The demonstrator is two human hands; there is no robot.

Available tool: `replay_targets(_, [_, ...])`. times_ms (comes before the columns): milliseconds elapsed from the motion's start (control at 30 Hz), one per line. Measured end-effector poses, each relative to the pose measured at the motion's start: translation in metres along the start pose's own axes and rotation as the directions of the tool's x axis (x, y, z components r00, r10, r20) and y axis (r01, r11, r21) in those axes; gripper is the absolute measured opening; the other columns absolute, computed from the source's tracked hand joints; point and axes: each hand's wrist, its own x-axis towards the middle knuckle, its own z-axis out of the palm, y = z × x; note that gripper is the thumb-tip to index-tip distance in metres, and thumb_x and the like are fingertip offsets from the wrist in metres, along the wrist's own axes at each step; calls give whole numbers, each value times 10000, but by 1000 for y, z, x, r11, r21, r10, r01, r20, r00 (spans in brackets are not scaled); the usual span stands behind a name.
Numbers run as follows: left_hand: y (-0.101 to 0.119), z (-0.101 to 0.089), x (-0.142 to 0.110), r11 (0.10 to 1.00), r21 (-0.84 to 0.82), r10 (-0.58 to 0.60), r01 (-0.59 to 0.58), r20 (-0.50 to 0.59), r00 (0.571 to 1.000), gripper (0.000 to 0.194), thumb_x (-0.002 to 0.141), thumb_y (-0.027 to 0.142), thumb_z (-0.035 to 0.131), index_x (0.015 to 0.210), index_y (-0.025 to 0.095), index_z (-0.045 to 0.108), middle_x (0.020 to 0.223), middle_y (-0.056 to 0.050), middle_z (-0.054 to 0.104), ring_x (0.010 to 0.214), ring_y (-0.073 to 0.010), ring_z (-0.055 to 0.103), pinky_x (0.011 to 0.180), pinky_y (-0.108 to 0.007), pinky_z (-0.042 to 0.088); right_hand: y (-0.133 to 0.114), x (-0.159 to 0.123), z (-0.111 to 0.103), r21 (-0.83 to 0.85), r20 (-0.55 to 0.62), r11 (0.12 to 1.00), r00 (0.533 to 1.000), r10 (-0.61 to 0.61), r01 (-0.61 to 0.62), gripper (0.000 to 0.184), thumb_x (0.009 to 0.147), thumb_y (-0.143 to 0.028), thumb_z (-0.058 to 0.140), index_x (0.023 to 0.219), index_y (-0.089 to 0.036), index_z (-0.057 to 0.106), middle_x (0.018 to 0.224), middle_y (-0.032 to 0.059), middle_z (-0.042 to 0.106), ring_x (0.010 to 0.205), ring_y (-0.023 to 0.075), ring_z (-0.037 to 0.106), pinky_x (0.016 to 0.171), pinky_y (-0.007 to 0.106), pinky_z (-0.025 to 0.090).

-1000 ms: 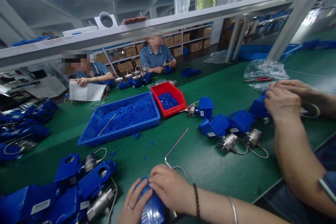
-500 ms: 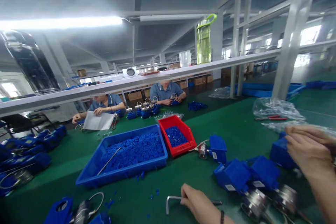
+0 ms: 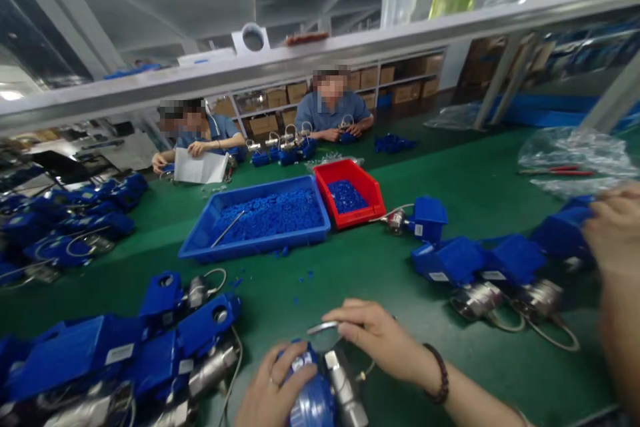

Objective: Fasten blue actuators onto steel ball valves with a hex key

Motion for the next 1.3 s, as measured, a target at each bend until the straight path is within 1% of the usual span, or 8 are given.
replay_targets(133, [4, -7, 7, 1000, -25, 9, -9, 9, 1000, 845, 472, 550, 820, 1201, 232, 533, 1221, -114, 578, 1046, -334, 567, 788, -461, 578, -1, 2, 2, 2, 134, 1000, 991, -19, 19, 488, 953, -571, 424, 993, -188, 723, 802, 56, 614, 767, 170, 548, 715, 268, 415])
replay_targets(267, [8, -8, 8, 999, -28, 23, -24, -27, 999, 827, 468, 536, 810, 1180, 222, 531, 1186, -119, 591, 1010, -322, 572, 749, -447, 584, -5, 10, 3, -55, 238, 995, 968, -73, 88, 499, 982, -543, 369, 1011, -183, 712, 798, 58, 600, 778, 170, 538, 715, 274, 391])
replay_targets(400, [3, 0, 4, 999, -9, 37, -38, -92, 995, 679, 588, 458, 759, 1186, 234, 526, 1186, -104, 595, 1023, -305, 569, 749, -411, 584, -13, 27, -2, -129, 368, 967, 916, -160, 221, 545, 990, -543, 319, 997, -172, 718, 756, 58, 584, 756, 167, 522, 740, 296, 364])
replay_targets(567, [0, 5, 1, 996, -64, 54, -61, -100, 994, 618, 657, 412, 726, 1208, 234, 510, 1208, -96, 579, 1070, -286, 554, 808, -409, 567, -28, 55, -17, -140, 595, 941, 786, -170, 309, 581, 969, -581, 312, 1000, -182, 734, 770, 64, 617, 775, 161, 528, 817, 318, 330])
replay_targets(733, [6, -2, 5, 987, -163, -22, 14, -43, 999, 815, 497, 505, 800, 1211, 238, 513, 1202, -108, 575, 1068, -322, 553, 835, -468, 548, -33, 84, -22, -32, 740, 942, 642, -202, 333, 668, 943, -630, 311, 997, -119, 738, 749, 85, 642, 745, 154, 546, 802, 287, 355])
replay_targets(933, [10, -11, 9, 984, -170, -54, 61, 43, 998, 891, 411, 470, 861, 1206, 252, 524, 1224, -118, 571, 1091, -357, 544, 828, -512, 551, -30, 112, -20, 107, 884, 957, 415, -215, 268, 798, 874, -714, 370, 999, -7, 719, 740, 126, 649, 683, 154, 553, 662, 236, 403])
replay_targets(1233, [13, -6, 7, 975, -172, -124, 141, 106, 987, 896, 377, 443, 862, 1186, 261, 522, 1231, -114, 554, 1122, -373, 518, 863, -552, 527, -36, 133, -9, 79, 950, 989, 290, -112, 122, 863, 735, -801, 483, 1021, -20, 713, 806, 109, 684, 740, 146, 581, 697, 186, 432])
replay_targets(1300, [12, -4, 5, 977, -164, -125, 137, 86, 988, 876, 383, 449, 847, 1176, 258, 528, 1235, -113, 552, 1126, -371, 516, 866, -546, 526, -38, 137, -9, 67, 954, 994, 287, -88, 84, 853, 694, -815, 505, 991, -47, 728, 788, 89, 687, 734, 143, 589, 702, 186, 439])
